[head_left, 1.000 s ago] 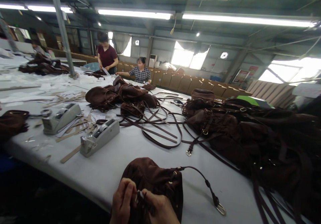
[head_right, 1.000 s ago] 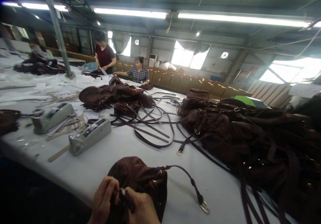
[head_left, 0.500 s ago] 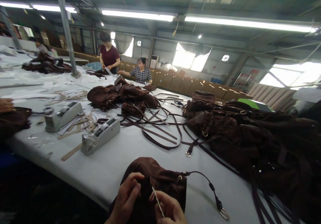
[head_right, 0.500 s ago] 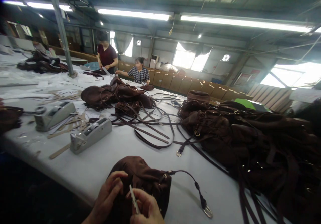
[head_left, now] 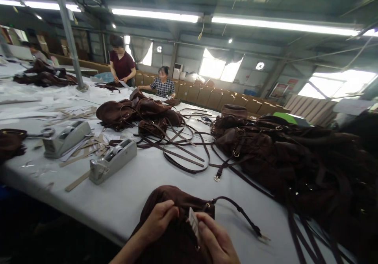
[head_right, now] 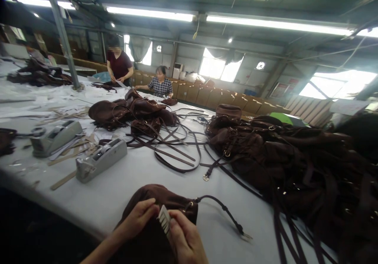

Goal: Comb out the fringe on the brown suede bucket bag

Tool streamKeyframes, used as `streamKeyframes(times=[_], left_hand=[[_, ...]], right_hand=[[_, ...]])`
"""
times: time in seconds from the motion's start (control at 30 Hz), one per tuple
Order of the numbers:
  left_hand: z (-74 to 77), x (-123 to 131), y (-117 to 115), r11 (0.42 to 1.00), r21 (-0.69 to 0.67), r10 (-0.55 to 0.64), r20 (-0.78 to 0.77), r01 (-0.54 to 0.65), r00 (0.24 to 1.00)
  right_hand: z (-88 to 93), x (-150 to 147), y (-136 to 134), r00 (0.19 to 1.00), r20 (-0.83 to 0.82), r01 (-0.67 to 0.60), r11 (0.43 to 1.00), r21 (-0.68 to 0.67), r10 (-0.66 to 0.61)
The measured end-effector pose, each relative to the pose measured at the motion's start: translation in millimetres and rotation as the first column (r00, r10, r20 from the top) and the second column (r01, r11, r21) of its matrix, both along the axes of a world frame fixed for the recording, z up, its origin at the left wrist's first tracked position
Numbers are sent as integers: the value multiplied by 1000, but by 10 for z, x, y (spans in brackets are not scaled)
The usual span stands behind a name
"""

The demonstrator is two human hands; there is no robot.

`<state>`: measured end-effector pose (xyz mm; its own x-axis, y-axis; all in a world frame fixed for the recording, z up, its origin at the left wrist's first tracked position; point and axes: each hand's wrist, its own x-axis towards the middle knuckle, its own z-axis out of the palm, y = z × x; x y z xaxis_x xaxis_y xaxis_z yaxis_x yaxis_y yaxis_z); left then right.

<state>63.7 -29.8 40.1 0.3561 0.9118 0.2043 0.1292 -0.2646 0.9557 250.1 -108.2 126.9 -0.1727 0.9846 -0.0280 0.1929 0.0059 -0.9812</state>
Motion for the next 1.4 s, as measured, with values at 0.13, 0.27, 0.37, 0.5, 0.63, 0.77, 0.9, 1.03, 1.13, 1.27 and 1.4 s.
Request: streamKeyframes(times=[0.13, 0.27, 0.37, 0.5, 0.63, 0.77, 0.9, 1.03, 1.13, 1.27, 1.4], left_hand=[[390, -109, 117, 998, 67, 5, 33, -8, 999], [457, -169, 122, 997, 76, -22, -18, 23, 1000], [285, -163, 100, 1000, -19, 14, -5, -14, 1000], [109, -146, 46, 950, -155, 281, 40, -272, 959], [162, -189, -162, 950, -26, 309, -55, -310, 950], [202, -189, -369, 986, 127, 154, -397, -111, 905], [114, -115, -361, 984, 178, 138, -633, -30, 762], [-93, -126, -294, 950, 312, 232, -713, 4, 662], [-338, -226, -311, 843, 538, 353, -556, 1, 753], [-624, -367, -393, 667, 742, 379, -260, -67, 888], [-676, -383, -431, 574, 798, 442, -113, -184, 890]], right_hand=[[-283, -33, 119, 964, 263, -70, 994, 78, 48], [-550, -116, 168, 838, 544, -79, 977, 199, -43], [-552, -215, 235, 657, 751, -52, 991, 126, -61], [-441, -336, 317, 464, 884, -53, 995, 82, -48], [-420, -355, 354, 471, 881, -39, 997, 62, -37], [-463, -317, 370, 538, 842, -17, 998, 60, -41], [-508, -273, 366, 599, 800, -8, 998, 58, -41], [-541, -193, 363, 725, 686, 24, 997, 68, -64], [-489, -157, 392, 834, 547, 38, 996, 78, -75], [-334, -205, 465, 897, 440, -21, 993, 119, -34], [-271, -329, 507, 827, 562, -115, 979, 171, -1]])
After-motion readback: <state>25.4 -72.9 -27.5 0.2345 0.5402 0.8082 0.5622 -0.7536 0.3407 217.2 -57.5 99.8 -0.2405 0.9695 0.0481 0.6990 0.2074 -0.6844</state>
